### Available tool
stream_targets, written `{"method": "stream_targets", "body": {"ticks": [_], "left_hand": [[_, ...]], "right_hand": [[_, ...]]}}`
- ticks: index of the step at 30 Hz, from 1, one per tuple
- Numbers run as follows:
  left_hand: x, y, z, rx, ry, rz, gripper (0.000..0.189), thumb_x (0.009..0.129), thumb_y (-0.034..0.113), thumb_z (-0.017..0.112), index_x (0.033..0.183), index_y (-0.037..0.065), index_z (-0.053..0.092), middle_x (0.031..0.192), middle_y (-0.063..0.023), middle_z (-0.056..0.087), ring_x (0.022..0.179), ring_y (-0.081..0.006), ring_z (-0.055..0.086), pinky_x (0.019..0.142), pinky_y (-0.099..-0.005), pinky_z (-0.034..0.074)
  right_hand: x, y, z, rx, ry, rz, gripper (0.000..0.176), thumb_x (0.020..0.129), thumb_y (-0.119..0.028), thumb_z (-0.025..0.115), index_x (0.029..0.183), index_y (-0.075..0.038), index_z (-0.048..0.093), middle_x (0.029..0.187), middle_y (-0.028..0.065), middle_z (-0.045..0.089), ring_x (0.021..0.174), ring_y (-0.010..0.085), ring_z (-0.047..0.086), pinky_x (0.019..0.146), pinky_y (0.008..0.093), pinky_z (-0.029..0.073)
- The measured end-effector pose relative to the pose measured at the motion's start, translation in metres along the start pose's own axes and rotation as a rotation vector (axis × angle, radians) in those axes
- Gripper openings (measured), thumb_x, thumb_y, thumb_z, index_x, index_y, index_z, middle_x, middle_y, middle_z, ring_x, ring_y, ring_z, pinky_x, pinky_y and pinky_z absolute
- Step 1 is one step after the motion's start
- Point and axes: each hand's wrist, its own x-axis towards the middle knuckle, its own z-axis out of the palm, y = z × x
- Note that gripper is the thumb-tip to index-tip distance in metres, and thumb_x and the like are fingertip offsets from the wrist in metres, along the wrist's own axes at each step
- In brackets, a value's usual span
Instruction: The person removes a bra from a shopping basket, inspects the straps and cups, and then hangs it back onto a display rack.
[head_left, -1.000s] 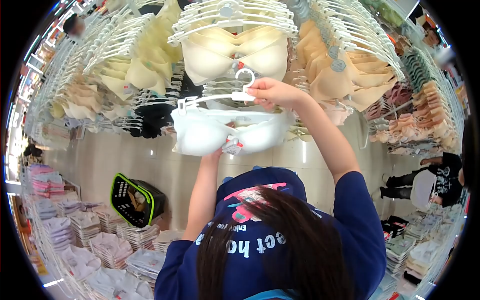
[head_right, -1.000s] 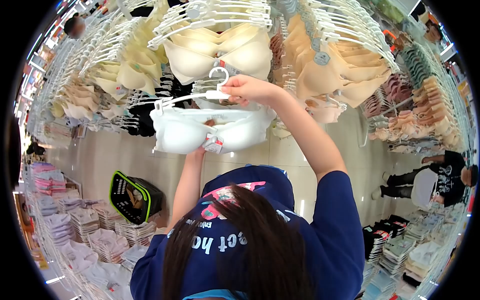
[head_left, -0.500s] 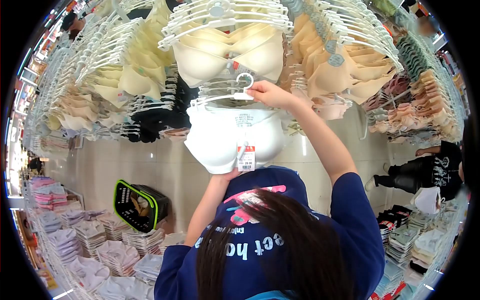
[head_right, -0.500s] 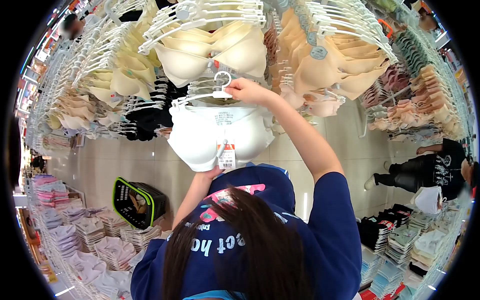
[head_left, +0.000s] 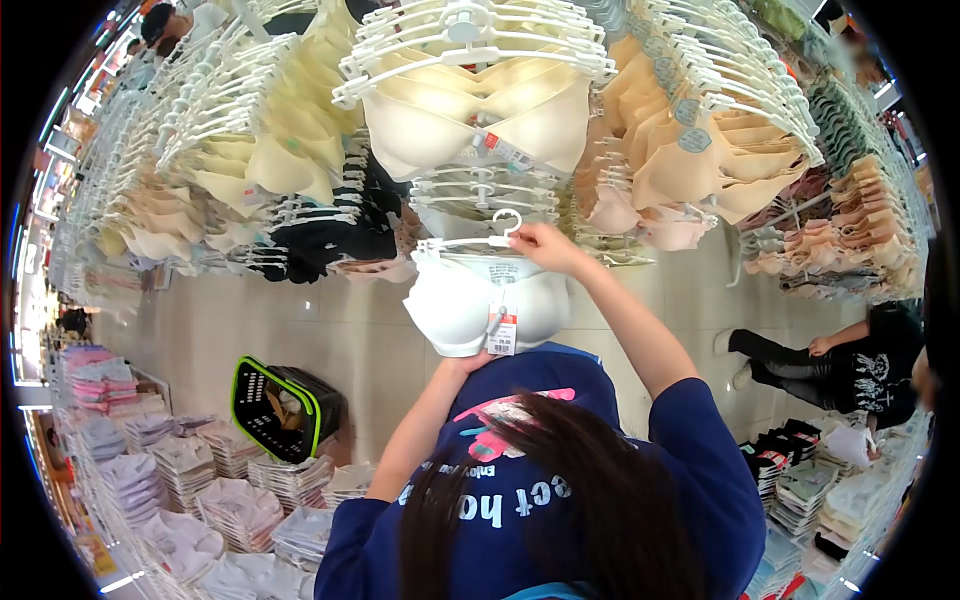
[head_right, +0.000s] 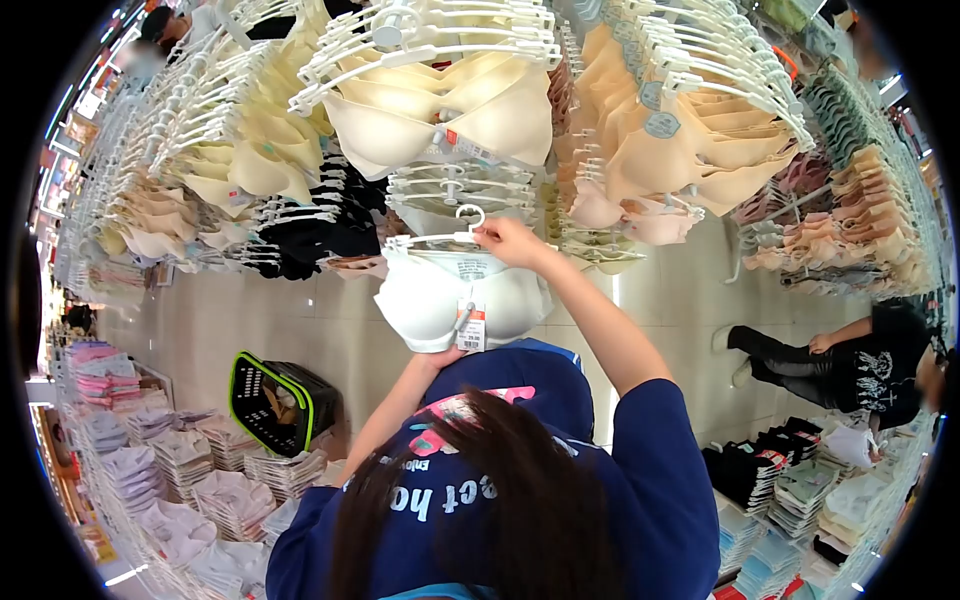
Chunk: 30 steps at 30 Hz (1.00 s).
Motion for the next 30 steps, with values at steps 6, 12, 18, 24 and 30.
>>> {"method": "stream_targets", "body": {"ticks": [6, 12, 18, 24, 30], "left_hand": [[0.038, 0.014, -0.032, -0.159, 0.015, 0.067, 0.033, 0.087, 0.030, 0.045, 0.108, 0.006, 0.054, 0.105, -0.0070, 0.058, 0.095, -0.0212, 0.056, 0.086, -0.0365, 0.045], [0.052, 0.038, -0.002, -0.136, 0.079, 0.188, 0.039, 0.084, 0.037, 0.047, 0.106, 0.007, 0.056, 0.102, -0.0061, 0.060, 0.093, -0.0212, 0.057, 0.084, -0.0343, 0.045], [0.049, 0.049, -0.029, -0.077, 0.199, 0.151, 0.046, 0.087, 0.043, 0.039, 0.118, 0.011, 0.049, 0.121, -0.0041, 0.051, 0.109, -0.0215, 0.048, 0.092, -0.0388, 0.038], [-0.020, 0.044, -0.142, 0.090, 0.400, 0.175, 0.048, 0.090, 0.042, 0.030, 0.131, 0.019, 0.036, 0.135, -0.0019, 0.037, 0.117, -0.0225, 0.042, 0.093, -0.0369, 0.035], [-0.151, 0.032, -0.280, 0.123, 0.927, 0.146, 0.040, 0.089, 0.041, 0.035, 0.118, 0.016, 0.047, 0.114, -0.0040, 0.056, 0.088, -0.0195, 0.057, 0.070, -0.0338, 0.048]], "right_hand": [[0.025, 0.028, 0.024, -0.070, 0.240, 0.018, 0.019, 0.083, -0.023, 0.055, 0.085, -0.004, 0.059, 0.065, 0.0111, 0.056, 0.056, 0.0232, 0.051, 0.053, 0.0334, 0.039], [0.057, 0.031, 0.015, -0.254, 0.312, -0.010, 0.020, 0.082, -0.024, 0.054, 0.086, -0.005, 0.060, 0.069, 0.0140, 0.059, 0.061, 0.0288, 0.056, 0.055, 0.0351, 0.041], [0.072, 0.031, 0.025, -0.283, 0.315, -0.055, 0.016, 0.081, -0.021, 0.053, 0.085, -0.007, 0.060, 0.077, 0.0143, 0.060, 0.072, 0.0337, 0.057, 0.061, 0.0397, 0.044], [0.079, 0.036, 0.028, -0.405, 0.370, -0.091, 0.017, 0.080, -0.020, 0.052, 0.081, -0.004, 0.059, 0.079, 0.0153, 0.060, 0.076, 0.0345, 0.056, 0.067, 0.0423, 0.044], [0.072, 0.039, 0.035, -0.570, 0.473, -0.182, 0.019, 0.076, -0.008, 0.056, 0.094, -0.003, 0.054, 0.094, 0.0163, 0.055, 0.088, 0.0351, 0.050, 0.074, 0.0424, 0.041]]}}
